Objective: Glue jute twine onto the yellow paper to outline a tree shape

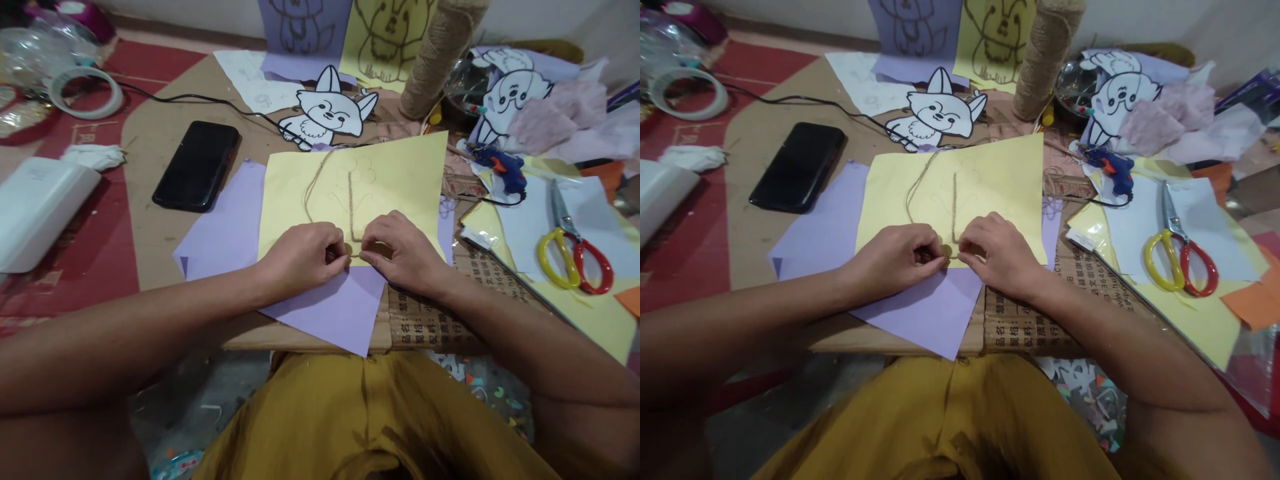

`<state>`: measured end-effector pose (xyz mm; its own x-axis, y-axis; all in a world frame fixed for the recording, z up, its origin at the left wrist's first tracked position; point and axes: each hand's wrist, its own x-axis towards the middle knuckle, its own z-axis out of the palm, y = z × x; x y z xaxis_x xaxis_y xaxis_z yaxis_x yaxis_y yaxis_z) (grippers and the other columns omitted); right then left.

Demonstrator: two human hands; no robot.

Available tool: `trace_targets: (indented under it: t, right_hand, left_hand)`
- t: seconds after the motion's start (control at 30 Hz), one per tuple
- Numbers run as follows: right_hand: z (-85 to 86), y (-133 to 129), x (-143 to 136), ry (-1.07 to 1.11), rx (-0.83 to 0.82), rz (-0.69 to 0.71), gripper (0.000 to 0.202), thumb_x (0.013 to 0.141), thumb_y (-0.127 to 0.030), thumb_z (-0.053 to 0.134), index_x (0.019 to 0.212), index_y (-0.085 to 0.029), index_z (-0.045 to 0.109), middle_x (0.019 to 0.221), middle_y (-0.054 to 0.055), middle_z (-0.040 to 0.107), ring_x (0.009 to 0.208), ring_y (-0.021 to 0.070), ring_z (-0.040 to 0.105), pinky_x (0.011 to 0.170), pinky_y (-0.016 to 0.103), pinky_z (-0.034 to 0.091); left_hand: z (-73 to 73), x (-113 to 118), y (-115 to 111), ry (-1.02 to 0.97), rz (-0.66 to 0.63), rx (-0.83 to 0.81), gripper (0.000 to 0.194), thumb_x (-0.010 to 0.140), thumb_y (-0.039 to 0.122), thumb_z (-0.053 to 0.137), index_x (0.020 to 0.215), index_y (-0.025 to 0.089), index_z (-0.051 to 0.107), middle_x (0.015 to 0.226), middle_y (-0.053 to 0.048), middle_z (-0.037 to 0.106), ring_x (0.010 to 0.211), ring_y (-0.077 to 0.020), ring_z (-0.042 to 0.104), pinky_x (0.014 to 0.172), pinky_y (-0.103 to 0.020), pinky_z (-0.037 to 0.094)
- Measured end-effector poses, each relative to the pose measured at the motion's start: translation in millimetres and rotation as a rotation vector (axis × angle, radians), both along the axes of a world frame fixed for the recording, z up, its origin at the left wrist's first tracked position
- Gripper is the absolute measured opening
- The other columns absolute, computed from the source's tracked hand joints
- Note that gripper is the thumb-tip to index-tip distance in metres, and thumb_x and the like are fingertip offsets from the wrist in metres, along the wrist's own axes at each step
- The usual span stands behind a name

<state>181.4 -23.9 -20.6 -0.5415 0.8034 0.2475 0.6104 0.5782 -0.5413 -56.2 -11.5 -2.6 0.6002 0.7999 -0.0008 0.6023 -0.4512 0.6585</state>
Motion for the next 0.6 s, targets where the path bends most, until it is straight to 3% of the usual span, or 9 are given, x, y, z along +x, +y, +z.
trace_targets:
  t: [0.4,0.6]
  right_hand:
    - [-0.9,0.0,-5.8,0.026,-0.076,-0.068,0.018,0.091,-0.016,0.076,0.085,-0.023,0.06,0.089,0.002,0.071,0.085,0.0214,0.058,0.087,0.041,0.042]
    - [8.5,3.3,7.9,0.164,-0.011,0.022,0.004,0.099,-0.02,0.069,0.102,-0.022,0.067,0.106,0.008,0.073,0.101,0.0222,0.064,0.09,0.04,0.051]
  left_hand:
    - [3.9,1.9,0.8,0.043,0.021,-0.039,0.009,0.088,0.017,0.069,0.079,0.018,0.071,0.08,-0.002,0.074,0.071,-0.0161,0.065,0.066,-0.028,0.043]
    - [6.3,-0.8,5.0,0.075,0.035,-0.075,0.01,0.089,0.022,0.07,0.08,0.018,0.072,0.078,-0.002,0.075,0.07,-0.0175,0.067,0.065,-0.028,0.044]
